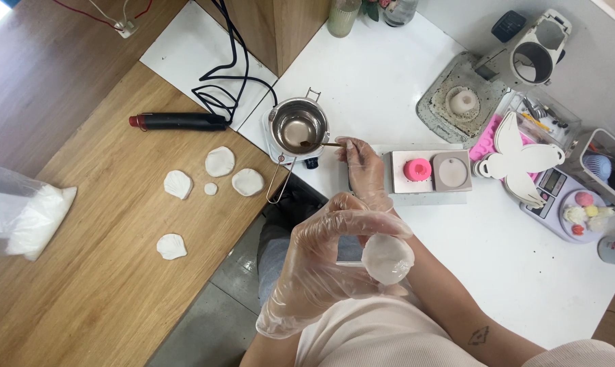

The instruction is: Creating decorative wax flowers by dipping and assembling wax petals using liquid wax and tools.

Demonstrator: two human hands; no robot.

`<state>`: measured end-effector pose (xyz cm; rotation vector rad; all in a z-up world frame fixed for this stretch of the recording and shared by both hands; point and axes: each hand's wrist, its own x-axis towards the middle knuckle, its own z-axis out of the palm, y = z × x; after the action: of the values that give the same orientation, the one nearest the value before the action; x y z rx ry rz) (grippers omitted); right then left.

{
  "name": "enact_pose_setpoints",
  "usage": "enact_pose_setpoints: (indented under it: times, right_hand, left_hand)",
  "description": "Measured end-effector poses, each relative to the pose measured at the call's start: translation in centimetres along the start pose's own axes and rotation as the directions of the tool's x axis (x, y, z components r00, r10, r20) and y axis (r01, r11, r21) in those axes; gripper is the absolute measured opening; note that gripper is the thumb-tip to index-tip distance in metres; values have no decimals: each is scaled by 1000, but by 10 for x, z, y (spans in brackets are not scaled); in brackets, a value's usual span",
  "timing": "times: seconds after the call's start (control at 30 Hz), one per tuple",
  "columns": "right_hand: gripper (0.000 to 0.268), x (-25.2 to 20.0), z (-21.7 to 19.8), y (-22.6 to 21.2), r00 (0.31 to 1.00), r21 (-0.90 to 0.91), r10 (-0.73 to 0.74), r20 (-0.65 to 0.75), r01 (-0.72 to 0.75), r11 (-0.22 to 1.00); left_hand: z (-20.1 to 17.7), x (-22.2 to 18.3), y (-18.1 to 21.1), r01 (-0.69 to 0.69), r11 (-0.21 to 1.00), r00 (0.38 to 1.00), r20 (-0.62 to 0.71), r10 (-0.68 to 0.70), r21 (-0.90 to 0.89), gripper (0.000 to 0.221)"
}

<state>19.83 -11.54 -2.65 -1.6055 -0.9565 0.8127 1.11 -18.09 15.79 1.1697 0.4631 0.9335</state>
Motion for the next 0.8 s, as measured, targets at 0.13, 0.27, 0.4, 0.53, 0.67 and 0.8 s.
enact_pose_setpoints:
  times: [0.13, 0.27, 0.4, 0.53, 0.67, 0.8]
  right_hand:
    - [22, 1, 0, 10, 1000, 30, -7, -2, 7, 1000]
    - [23, 1, 0, 5, 999, -32, -40, 13, 40, 999]
    - [24, 3, -4, 8, 995, -66, -88, 38, 91, 994]
    - [26, 7, -7, 7, 995, -105, -54, 79, 63, 993]
    - [27, 10, -8, 13, 995, -62, -46, 84, 51, 997]
    - [26, 14, -7, 10, 993, -89, -62, 103, 71, 993]
  left_hand:
    - [3, 3, 21, -20, 982, 1000, -12, 23, 188, 61]
    - [-3, 2, 12, 69, 998, 994, -80, -69, -3, 50]
    - [-23, 0, -7, 121, 993, 946, -301, -119, -12, 51]
    - [-81, -18, -47, 119, 935, 830, -550, 92, 335, 50]
    - [-159, -64, -117, 280, 764, 555, -747, 366, 582, 47]
    - [-219, -107, -165, 504, 756, 328, -902, 279, 418, 43]
